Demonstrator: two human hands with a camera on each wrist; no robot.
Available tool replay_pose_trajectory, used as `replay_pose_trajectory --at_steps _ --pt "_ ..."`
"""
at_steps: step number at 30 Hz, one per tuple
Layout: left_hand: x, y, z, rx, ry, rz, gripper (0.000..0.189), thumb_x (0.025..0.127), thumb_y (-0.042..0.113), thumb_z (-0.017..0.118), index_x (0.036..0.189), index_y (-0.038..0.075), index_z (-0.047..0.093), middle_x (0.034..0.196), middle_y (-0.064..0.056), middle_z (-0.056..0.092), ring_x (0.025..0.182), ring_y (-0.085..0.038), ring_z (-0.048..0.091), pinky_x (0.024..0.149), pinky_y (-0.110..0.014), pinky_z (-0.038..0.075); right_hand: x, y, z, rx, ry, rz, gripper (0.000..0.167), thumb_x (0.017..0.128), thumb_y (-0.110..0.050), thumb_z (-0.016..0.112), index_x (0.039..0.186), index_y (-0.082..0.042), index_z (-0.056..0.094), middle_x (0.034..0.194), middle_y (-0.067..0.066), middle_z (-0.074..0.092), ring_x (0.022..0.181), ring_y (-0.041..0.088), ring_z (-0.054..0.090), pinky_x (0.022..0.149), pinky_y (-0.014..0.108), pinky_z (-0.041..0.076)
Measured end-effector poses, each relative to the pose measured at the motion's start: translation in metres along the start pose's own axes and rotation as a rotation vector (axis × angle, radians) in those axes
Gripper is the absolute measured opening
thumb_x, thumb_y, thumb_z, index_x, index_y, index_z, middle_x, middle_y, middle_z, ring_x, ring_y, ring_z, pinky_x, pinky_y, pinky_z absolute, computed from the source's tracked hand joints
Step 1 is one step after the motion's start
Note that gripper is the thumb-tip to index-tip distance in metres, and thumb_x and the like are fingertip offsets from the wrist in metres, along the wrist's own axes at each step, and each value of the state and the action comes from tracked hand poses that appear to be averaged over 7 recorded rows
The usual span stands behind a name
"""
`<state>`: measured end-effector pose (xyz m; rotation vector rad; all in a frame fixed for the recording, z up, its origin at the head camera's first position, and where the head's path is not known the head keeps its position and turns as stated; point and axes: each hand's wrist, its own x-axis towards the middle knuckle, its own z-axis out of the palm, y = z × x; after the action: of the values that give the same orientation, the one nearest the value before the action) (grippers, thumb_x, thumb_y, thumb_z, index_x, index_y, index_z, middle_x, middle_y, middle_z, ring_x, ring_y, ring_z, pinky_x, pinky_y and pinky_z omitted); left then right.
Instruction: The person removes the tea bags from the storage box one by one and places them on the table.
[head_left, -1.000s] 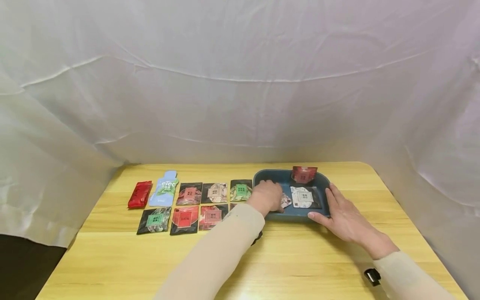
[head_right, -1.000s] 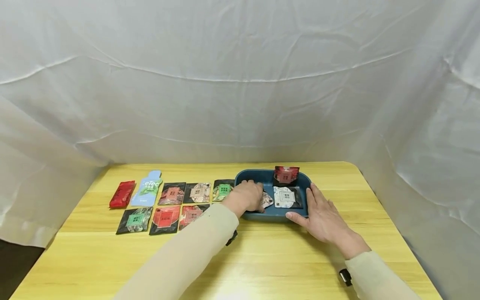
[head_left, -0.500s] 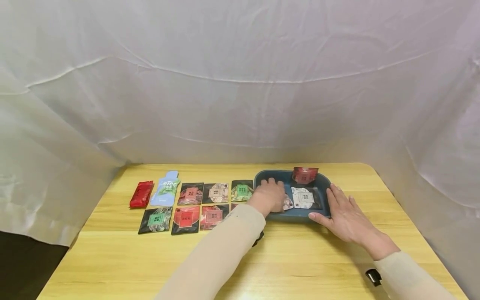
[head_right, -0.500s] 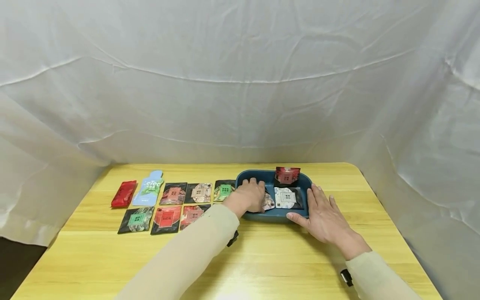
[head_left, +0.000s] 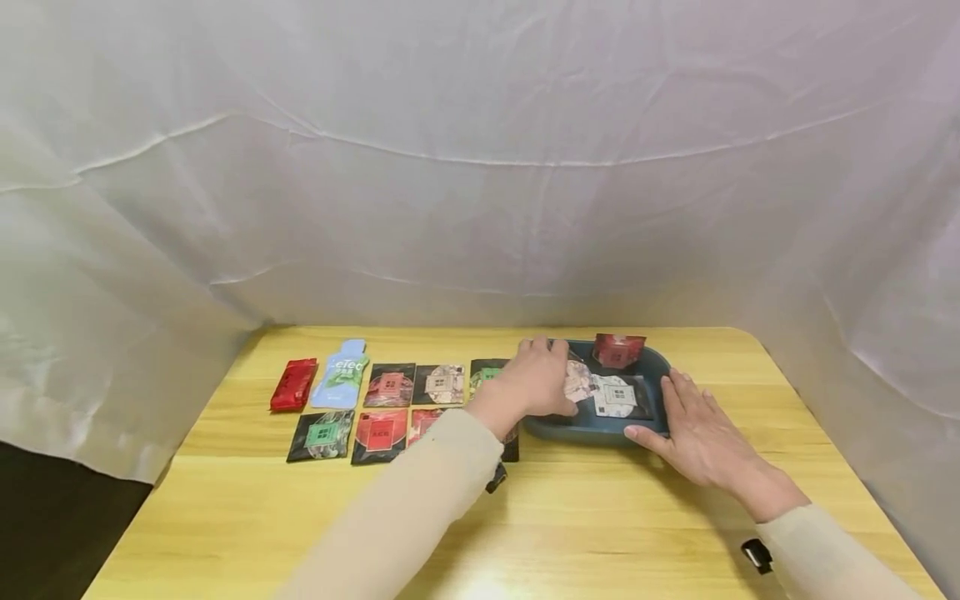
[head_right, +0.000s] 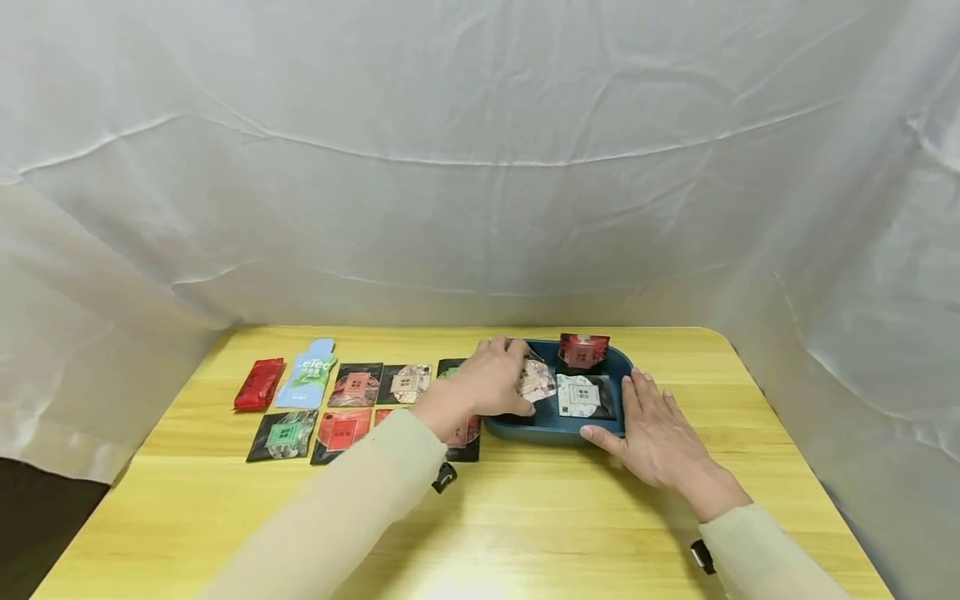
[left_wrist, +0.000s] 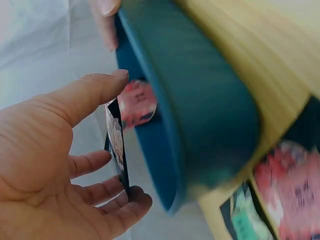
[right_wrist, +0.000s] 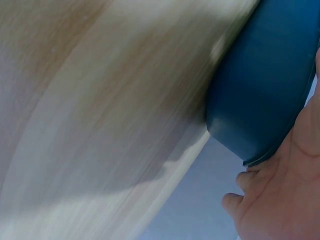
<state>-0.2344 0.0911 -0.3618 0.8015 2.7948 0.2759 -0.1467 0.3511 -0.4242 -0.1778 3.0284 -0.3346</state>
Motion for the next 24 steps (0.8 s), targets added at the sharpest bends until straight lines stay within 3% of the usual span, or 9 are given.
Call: replay_pose_trajectory --at_steps 6,12,19,24 --pt "-0.020 -0.031 -0.014 -0.049 0.026 0.014 0.101 0.082 0.050 0.088 0.158 0.006 0.038 0.154 -0.017 0.046 0.141 -0.033 0.047 0.120 -0.044 0.043 -0.001 0.001 -0.001 0.000 0.004 -0.007 0.117 0.099 -0.076 0.050 0.160 0.018 0.016 0.168 0.040 0.010 0.153 0.060 0.016 0.123 0.073 0.015" --pt "-0.042 -0.069 -0.022 -0.101 0.013 0.005 0.102 0.077 0.028 0.094 0.159 0.009 0.037 0.157 -0.017 0.043 0.144 -0.033 0.043 0.121 -0.047 0.042 0.000 0.001 0.000 0.020 -0.001 -0.009 0.117 0.099 -0.075 0.050 0.160 0.018 0.015 0.168 0.040 0.010 0.154 0.060 0.016 0.123 0.074 0.016" --pt "-0.072 -0.113 -0.033 -0.103 -0.006 -0.015 0.098 0.084 0.003 0.076 0.167 0.010 0.023 0.168 -0.020 0.029 0.155 -0.038 0.031 0.125 -0.052 0.035 0.001 -0.001 0.000 0.033 -0.002 -0.010 0.116 0.099 -0.074 0.050 0.160 0.018 0.013 0.169 0.040 0.008 0.154 0.059 0.015 0.122 0.074 0.015" --pt "-0.098 -0.146 -0.039 -0.132 -0.024 -0.064 0.109 0.081 -0.008 0.073 0.169 0.008 0.010 0.172 -0.022 0.019 0.158 -0.041 0.024 0.126 -0.054 0.030 0.002 -0.003 0.001 0.044 0.000 -0.009 0.116 0.099 -0.074 0.051 0.160 0.018 0.014 0.168 0.040 0.009 0.153 0.060 0.017 0.122 0.074 0.015"
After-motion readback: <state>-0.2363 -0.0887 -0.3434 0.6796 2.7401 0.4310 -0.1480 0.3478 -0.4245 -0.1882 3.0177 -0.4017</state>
